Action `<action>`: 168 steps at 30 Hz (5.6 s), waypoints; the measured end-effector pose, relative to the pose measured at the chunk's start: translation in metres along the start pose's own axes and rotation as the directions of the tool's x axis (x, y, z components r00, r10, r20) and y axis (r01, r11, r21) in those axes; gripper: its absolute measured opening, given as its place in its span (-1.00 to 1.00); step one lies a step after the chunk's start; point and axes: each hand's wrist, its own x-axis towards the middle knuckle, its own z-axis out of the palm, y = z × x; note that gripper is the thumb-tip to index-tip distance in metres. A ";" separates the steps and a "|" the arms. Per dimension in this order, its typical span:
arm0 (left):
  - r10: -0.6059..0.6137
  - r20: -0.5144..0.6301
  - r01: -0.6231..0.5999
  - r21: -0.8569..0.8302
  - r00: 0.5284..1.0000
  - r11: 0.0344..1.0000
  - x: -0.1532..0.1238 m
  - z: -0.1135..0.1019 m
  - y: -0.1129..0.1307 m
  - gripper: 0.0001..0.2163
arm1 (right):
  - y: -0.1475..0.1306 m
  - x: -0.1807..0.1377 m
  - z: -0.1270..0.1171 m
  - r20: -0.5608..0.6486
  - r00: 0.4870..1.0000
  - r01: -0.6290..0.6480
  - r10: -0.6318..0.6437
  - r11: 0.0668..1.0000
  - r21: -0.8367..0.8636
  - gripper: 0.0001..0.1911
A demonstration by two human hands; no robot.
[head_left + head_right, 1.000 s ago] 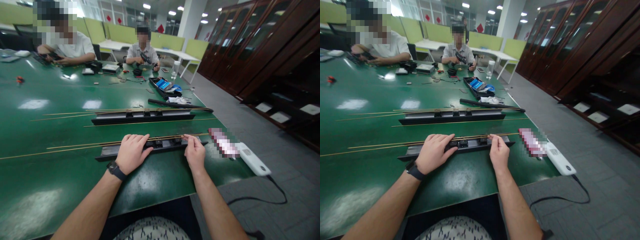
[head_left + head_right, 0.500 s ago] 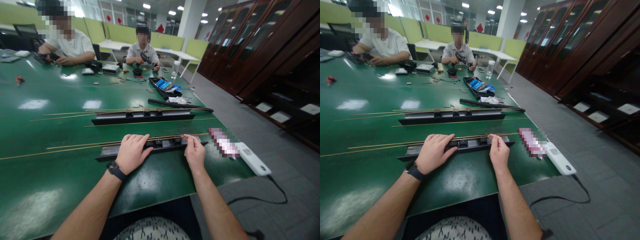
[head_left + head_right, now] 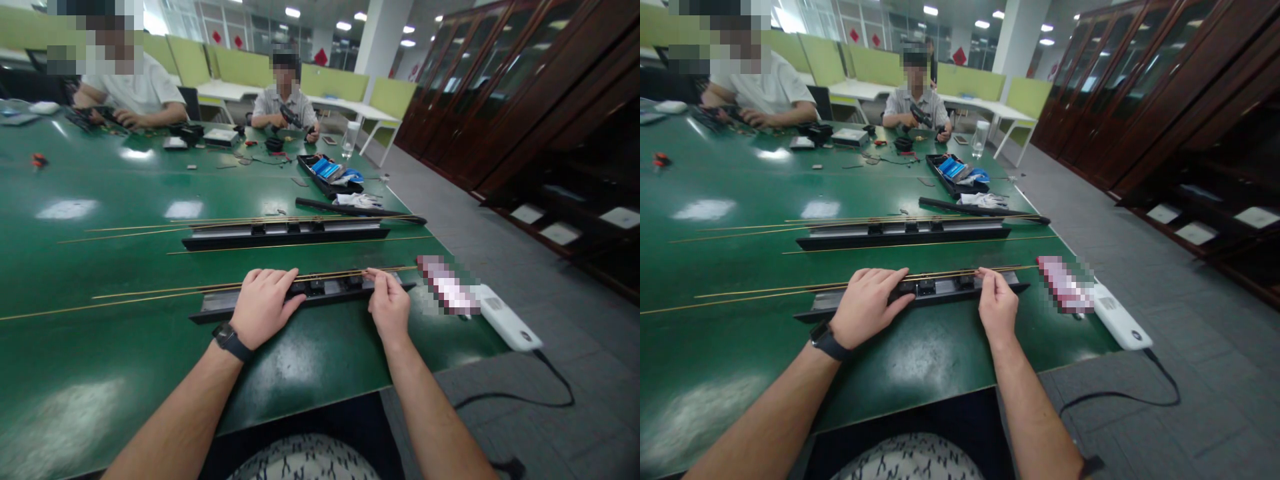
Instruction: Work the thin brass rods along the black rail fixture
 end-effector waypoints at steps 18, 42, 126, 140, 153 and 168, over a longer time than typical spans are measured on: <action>0.008 -0.012 -0.008 0.026 1.000 1.000 -0.001 0.002 0.000 -0.58 | -0.001 -0.001 0.000 0.031 0.999 0.009 -0.009 1.000 -0.001 -0.51; 0.007 -0.011 -0.007 -0.007 1.000 1.000 0.001 0.001 -0.001 -0.60 | 0.000 0.001 0.000 -0.001 1.000 -0.011 0.011 1.000 -0.001 -0.49; -0.004 -0.013 0.004 -0.004 1.000 1.000 0.001 0.001 -0.001 -0.59 | 0.000 -0.002 0.000 0.034 0.999 0.034 -0.034 0.999 -0.015 -0.53; -0.013 -0.003 0.013 0.001 1.000 1.000 0.001 0.000 0.000 -0.59 | 0.000 -0.002 -0.001 0.037 0.999 0.040 -0.039 0.998 -0.040 -0.54; -0.012 0.006 0.012 0.001 1.000 1.000 0.001 -0.001 0.000 -0.60 | 0.002 0.001 0.000 -0.015 1.000 0.016 -0.016 1.000 -0.021 -0.54; -0.018 0.012 0.018 -0.003 1.000 1.000 0.001 0.000 -0.001 -0.60 | 0.000 -0.001 0.000 0.011 1.000 0.018 -0.019 1.000 0.009 -0.50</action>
